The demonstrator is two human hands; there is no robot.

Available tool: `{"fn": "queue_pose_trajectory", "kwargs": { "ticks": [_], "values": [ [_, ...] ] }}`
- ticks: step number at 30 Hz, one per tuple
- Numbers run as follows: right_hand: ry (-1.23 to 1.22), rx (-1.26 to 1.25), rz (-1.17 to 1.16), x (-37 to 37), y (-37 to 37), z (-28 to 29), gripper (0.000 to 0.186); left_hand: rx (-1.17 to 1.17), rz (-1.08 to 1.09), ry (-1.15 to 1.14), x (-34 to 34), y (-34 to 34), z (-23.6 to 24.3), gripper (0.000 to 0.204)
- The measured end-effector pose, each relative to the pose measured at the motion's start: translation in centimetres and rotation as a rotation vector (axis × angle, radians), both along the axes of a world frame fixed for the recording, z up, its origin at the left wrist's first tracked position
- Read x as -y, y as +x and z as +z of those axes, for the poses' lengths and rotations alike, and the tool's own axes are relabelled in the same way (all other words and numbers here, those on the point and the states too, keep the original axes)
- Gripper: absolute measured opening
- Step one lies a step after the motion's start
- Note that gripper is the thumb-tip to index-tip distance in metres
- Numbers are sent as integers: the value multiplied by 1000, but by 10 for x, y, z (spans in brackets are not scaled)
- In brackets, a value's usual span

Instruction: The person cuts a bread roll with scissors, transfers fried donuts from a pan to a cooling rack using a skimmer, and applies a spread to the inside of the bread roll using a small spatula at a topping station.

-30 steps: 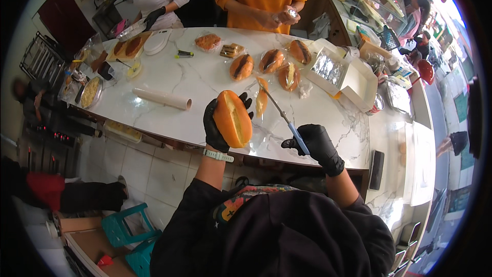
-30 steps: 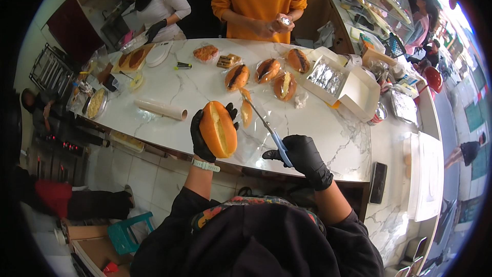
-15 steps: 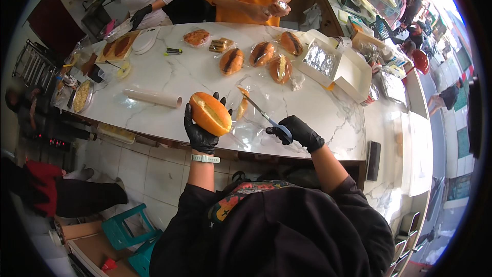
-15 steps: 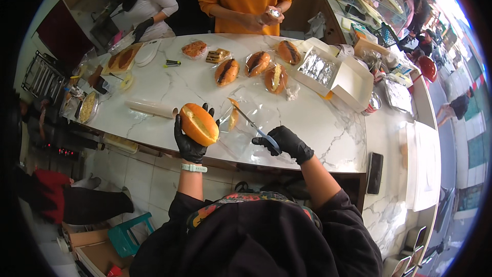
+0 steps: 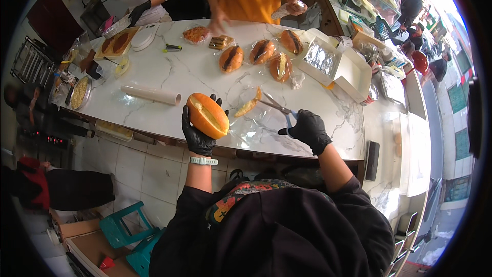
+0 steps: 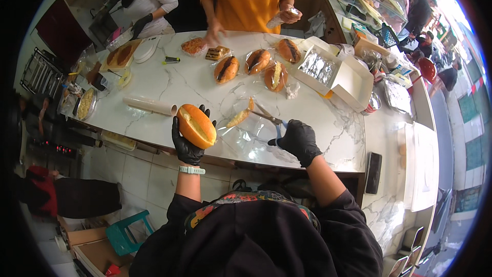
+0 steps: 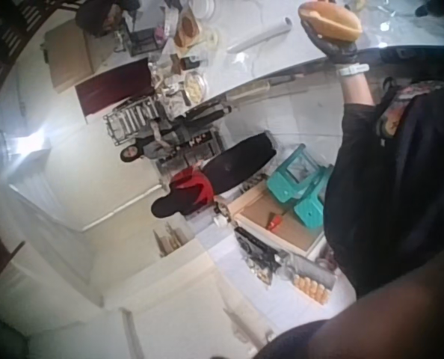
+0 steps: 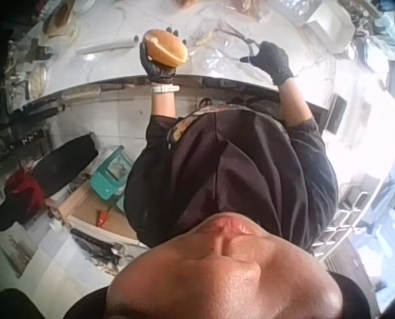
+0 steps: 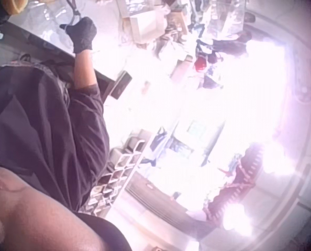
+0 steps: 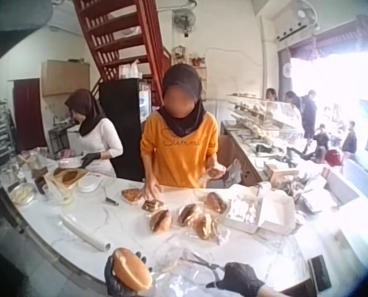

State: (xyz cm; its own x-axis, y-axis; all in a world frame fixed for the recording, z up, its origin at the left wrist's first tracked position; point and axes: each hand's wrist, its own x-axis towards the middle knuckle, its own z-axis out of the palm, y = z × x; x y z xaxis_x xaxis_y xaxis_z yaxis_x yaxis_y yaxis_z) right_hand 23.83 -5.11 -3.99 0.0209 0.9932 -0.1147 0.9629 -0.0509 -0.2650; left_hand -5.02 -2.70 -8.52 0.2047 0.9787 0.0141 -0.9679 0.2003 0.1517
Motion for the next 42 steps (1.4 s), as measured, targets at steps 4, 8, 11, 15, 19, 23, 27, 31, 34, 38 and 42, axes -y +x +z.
{"fn": "queue_pose_trajectory", "kwargs": {
  "ticks": [4, 8, 11, 15, 19, 23, 27, 31, 34, 38, 42],
  "values": [
    [123, -125, -95, 10, 15, -2, 59, 4, 20, -25, 5, 4, 7, 53],
    [84, -252, -196, 29, 20, -19, 57, -18, -36, -16, 6, 10, 10, 53],
    [101, -584, -14, 47, -8, 6, 43, -69, -90, -8, 9, 20, 14, 52],
    [3, -664, 125, 51, -43, 35, 40, -53, -142, -10, 2, 31, 6, 50],
    [-133, -417, 173, 48, -53, 30, 39, -33, -177, 32, 4, 39, 13, 50],
    [-102, -403, 214, 55, -49, 17, 22, -69, -162, 3, 5, 40, 9, 51],
    [-86, -399, 249, 62, -44, 23, 12, -20, -134, -11, 8, 39, 8, 53],
    [-58, -584, 266, 63, -26, 16, 15, -23, -36, -14, 6, 30, 7, 56],
    [88, -433, 56, 49, -6, -1, 37, -26, 31, 8, 5, 10, 1, 59],
    [21, -208, -303, 38, 27, -44, 43, -36, 93, 14, 12, -12, -5, 57],
    [159, -155, -313, 43, 50, -87, 37, 0, 104, -35, 21, -24, -13, 57]
  ]
}}
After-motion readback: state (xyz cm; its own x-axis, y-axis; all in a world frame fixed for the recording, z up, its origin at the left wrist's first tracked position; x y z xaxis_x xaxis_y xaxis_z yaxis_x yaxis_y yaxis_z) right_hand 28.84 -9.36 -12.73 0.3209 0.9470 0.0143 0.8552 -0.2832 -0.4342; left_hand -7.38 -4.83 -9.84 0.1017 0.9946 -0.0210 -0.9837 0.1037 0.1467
